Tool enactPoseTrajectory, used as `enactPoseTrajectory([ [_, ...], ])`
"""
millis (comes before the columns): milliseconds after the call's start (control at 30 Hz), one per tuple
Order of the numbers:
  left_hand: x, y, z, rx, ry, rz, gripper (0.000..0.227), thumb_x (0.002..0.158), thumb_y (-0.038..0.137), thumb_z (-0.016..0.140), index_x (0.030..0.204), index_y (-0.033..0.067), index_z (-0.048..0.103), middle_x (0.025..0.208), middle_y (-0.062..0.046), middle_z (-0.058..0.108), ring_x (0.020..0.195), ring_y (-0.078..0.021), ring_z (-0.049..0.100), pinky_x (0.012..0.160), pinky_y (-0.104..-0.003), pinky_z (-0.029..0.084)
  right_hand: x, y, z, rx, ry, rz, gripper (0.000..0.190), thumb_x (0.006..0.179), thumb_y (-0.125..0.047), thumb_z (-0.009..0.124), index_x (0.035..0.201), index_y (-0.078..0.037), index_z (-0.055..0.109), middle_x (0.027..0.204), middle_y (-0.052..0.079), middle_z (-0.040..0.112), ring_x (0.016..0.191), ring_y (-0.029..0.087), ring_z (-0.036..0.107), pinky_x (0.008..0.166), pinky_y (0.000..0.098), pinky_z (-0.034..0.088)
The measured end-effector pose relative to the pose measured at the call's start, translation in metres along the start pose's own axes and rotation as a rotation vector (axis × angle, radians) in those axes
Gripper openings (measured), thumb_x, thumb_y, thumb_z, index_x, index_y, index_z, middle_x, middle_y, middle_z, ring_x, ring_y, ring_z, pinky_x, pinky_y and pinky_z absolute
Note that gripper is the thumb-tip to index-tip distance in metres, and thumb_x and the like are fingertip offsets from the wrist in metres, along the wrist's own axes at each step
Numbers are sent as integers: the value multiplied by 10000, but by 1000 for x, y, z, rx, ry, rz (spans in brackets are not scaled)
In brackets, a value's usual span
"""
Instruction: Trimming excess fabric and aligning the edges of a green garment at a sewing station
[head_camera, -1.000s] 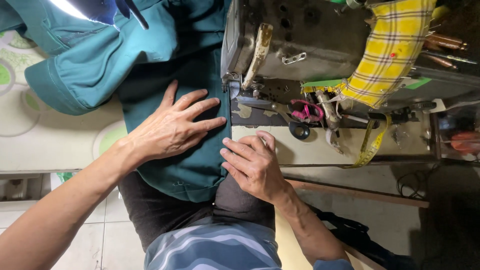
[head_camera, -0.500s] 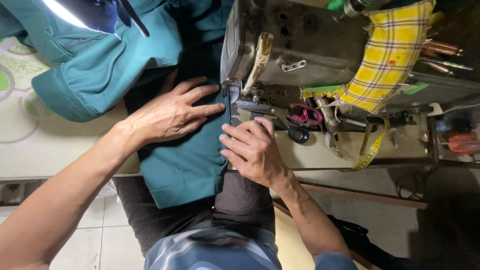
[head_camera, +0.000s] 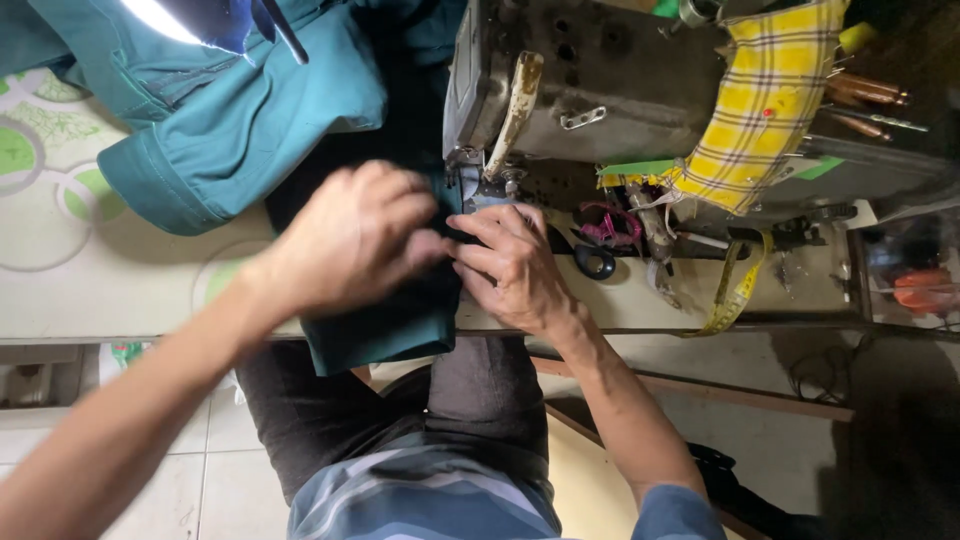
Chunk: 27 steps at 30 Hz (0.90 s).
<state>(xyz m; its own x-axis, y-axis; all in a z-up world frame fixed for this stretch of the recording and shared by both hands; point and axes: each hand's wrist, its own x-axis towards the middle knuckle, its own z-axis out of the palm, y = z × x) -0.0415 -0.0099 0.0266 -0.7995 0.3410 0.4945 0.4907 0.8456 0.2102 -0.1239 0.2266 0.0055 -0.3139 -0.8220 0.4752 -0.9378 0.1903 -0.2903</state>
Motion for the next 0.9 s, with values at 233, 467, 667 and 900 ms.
enactPoseTrajectory([
  [233, -59, 99, 23, 210, 25, -164, 287, 945, 241, 539, 1197, 145, 634, 1118, -62, 624, 1155, -267, 608, 980, -433, 457, 11, 11, -2, 85, -100, 6, 334, 818, 22, 614, 1054, -166, 758, 1247, 13, 691, 1216, 256, 580, 988, 434, 428],
  [467, -52, 98, -2, 239, 131, -225, 195, 1001, 160, 484, 1117, 144, 639, 1019, -29, 641, 1005, -208, 633, 1025, -432, 437, 21, 23, 13, 131, 19, -144, 395, 733, 116, 618, 1033, -117, 728, 1103, 32, 692, 1123, 269, 620, 932, 419, 512],
  [667, -46, 108, -19, 262, 171, -234, 224, 1000, 99, 496, 1158, 115, 655, 1031, -56, 660, 1016, -219, 642, 1070, -479, 408, 25, 7, 0, 75, 171, -295, 297, 789, 102, 678, 1004, -90, 745, 1047, 38, 709, 1012, 272, 672, 841, 415, 544],
  [900, -43, 149, -23, 250, 201, -369, 877, 700, 417, 829, 1426, 7, 559, 1350, -186, 624, 1314, -342, 548, 1153, -655, 281, 30, -13, -22, 89, 256, -360, 111, 988, -37, 642, 996, -50, 752, 1024, 87, 733, 933, 288, 703, 782, 408, 552],
])
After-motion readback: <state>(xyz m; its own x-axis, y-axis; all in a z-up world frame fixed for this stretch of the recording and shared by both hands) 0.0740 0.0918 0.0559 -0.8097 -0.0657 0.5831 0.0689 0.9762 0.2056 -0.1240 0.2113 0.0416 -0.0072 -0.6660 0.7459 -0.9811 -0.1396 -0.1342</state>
